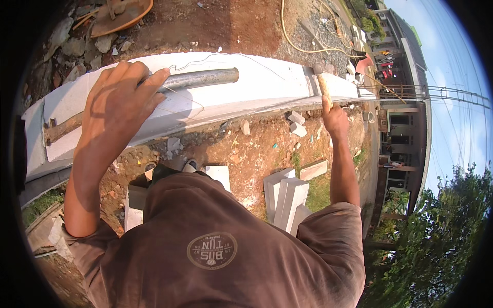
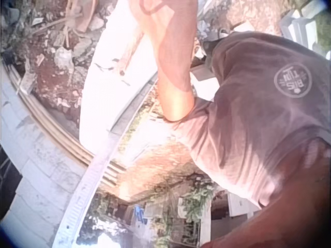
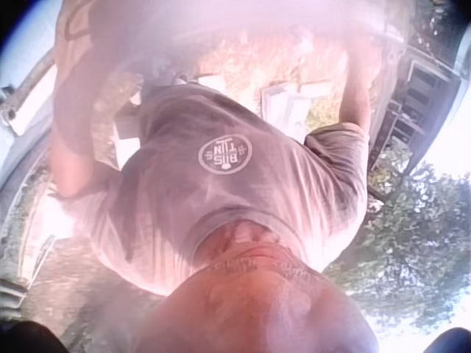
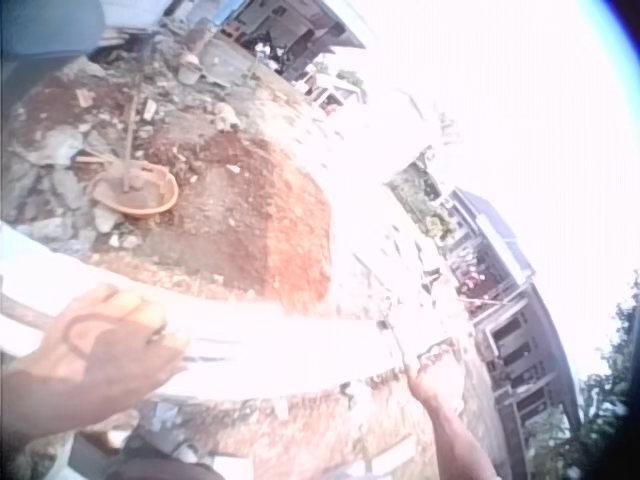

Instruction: The person uses a hammer to tap a metal rod against a white concrete block wall, then ties a string to a vertical metal pole and secures it to the wall. The person also ties a string around a vertical rebar cage.

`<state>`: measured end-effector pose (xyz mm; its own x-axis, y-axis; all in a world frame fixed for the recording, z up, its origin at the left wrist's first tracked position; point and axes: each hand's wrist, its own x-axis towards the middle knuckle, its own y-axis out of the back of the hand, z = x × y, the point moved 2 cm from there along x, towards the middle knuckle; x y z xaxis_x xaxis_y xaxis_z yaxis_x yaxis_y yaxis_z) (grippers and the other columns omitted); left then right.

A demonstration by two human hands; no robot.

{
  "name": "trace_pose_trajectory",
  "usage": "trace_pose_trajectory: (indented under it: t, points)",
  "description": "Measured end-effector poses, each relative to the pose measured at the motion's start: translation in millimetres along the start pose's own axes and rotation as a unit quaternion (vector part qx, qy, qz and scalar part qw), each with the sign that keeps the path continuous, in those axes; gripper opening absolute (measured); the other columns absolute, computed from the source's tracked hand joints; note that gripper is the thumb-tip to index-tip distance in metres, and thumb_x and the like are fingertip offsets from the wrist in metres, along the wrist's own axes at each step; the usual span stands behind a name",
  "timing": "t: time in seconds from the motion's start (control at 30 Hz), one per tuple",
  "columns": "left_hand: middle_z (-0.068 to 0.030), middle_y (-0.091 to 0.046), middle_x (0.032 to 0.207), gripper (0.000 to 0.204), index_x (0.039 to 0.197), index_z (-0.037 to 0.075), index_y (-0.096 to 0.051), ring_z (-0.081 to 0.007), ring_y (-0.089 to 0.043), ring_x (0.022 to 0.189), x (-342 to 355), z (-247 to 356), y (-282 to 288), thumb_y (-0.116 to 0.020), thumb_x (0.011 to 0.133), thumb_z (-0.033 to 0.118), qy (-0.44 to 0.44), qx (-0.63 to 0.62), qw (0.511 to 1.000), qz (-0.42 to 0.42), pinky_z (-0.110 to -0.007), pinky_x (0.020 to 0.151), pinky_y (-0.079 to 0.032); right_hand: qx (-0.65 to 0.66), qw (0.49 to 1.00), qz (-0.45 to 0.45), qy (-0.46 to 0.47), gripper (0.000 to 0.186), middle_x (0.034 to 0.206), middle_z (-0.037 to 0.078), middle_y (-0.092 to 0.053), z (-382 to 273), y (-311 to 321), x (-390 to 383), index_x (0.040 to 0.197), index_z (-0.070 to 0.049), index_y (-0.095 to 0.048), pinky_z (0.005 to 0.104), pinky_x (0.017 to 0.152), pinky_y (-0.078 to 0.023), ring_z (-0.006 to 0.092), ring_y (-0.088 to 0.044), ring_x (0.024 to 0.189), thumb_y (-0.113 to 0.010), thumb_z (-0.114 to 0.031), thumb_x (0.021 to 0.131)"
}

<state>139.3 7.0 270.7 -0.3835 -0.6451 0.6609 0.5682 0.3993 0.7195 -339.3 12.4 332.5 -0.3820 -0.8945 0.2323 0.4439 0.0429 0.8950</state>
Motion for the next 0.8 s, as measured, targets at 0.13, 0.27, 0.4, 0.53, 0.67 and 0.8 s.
trace_pose_trajectory:
  t: [0.13, 0.27, 0.4, 0.53, 0.67, 0.8]
  points:
    - [-0.0052, -0.056, 0.08, 0.027, 0.099, 0.008, -0.066, -0.0198, -0.056, 0.083, 3, 2, 7, -0.068, 0.074, 0.017, -0.007, 0.013, 1.0, -0.015, -0.032, 0.074, -0.044, 0.094, 0.995, 0.018, 0.012, 0.069, 0.077, 0.031, -0.062, -20, 24, -2, 0.093, 0.002, -0.061, 0.0539, 0.07, -0.046, 0.0466, -0.061, 0.079, -0.035, -0.062, 0.091]
    - [-0.0056, -0.056, 0.08, 0.028, 0.099, 0.007, -0.066, -0.0202, -0.055, 0.081, 2, 1, 7, -0.069, 0.073, 0.015, -0.015, 0.0, 1.0, 0.002, -0.033, 0.073, -0.044, 0.084, 0.99, 0.075, 0.087, 0.067, 0.076, 0.03, -0.062, -5, 3, -10, 0.093, 0.002, -0.061, 0.0537, 0.069, -0.046, 0.047, -0.061, 0.078, -0.036, -0.06, 0.091]
    - [-0.0061, -0.055, 0.081, 0.031, 0.102, 0.008, -0.065, -0.0216, -0.055, 0.081, 6, -1, 5, -0.07, 0.072, 0.014, -0.003, 0.004, 1.0, -0.004, -0.034, 0.073, -0.044, 0.058, 0.997, 0.03, -0.033, 0.064, 0.078, 0.03, -0.061, 27, -13, 14, 0.091, 0.002, -0.059, 0.0525, 0.07, -0.046, 0.0469, -0.061, 0.078, -0.038, -0.059, 0.091]
    - [-0.0065, -0.056, 0.083, 0.031, 0.103, 0.008, -0.064, -0.022, -0.055, 0.083, 3, 3, 8, -0.07, 0.073, 0.015, 0.006, 0.002, 0.999, -0.037, -0.034, 0.074, -0.043, 0.127, 0.989, 0.034, 0.071, 0.072, 0.087, 0.031, -0.062, -17, 35, -2, 0.094, 0.002, -0.062, 0.0517, 0.08, -0.047, 0.0474, -0.06, 0.089, -0.031, -0.062, 0.091]
    - [-0.0068, -0.055, 0.083, 0.029, 0.101, 0.007, -0.065, -0.0217, -0.055, 0.084, 4, 2, 8, -0.069, 0.073, 0.015, -0.012, 0.0, 1.0, -0.001, -0.034, 0.072, -0.043, -0.025, 0.997, -0.052, -0.05, 0.07, 0.089, 0.032, -0.062, 29, -12, 18, 0.094, 0.003, -0.062, 0.05, 0.083, -0.046, 0.0454, -0.06, 0.092, -0.034, -0.061, 0.091]
    - [-0.0068, -0.056, 0.083, 0.032, 0.101, 0.007, -0.065, -0.0221, -0.055, 0.085, 6, 6, 7, -0.07, 0.071, 0.015, -0.001, -0.003, 0.999, -0.032, -0.035, 0.073, -0.044, 0.116, 0.989, -0.008, -0.096, 0.065, 0.083, 0.028, -0.062, 68, -8, 2, 0.091, 0.0, -0.062, 0.0479, 0.076, -0.046, 0.0423, -0.061, 0.086, -0.035, -0.058, 0.092]
